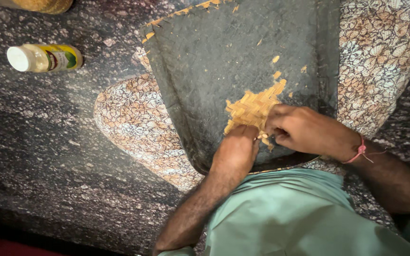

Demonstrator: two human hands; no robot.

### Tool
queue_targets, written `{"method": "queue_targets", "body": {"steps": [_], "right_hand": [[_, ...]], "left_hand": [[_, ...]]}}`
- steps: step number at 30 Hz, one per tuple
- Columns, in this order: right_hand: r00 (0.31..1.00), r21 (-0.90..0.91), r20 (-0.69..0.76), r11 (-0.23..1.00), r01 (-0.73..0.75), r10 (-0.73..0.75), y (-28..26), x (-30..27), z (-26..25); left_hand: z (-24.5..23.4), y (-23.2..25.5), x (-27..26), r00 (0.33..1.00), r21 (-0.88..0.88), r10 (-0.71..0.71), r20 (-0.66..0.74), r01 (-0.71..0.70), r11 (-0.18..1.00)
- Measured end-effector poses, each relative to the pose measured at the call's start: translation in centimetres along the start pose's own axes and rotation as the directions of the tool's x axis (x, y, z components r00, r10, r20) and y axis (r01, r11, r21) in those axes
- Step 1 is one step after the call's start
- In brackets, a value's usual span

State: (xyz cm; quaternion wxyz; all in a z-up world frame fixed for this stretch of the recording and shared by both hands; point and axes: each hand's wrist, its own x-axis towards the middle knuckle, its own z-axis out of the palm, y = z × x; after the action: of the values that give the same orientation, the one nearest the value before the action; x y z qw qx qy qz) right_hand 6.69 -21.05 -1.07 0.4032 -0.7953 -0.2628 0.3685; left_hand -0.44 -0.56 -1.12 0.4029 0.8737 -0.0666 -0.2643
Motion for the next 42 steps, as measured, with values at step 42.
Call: {"method": "queue_targets", "body": {"steps": [42], "right_hand": [[0.616, -0.029, -0.747, 0.938, 0.345, -0.25, -1.1, 16.5, -12.2]], "left_hand": [[-15.0, 0.3, 21.1, 0.77, -0.302, 0.087, -0.632, -0.348, 0.888]]}}
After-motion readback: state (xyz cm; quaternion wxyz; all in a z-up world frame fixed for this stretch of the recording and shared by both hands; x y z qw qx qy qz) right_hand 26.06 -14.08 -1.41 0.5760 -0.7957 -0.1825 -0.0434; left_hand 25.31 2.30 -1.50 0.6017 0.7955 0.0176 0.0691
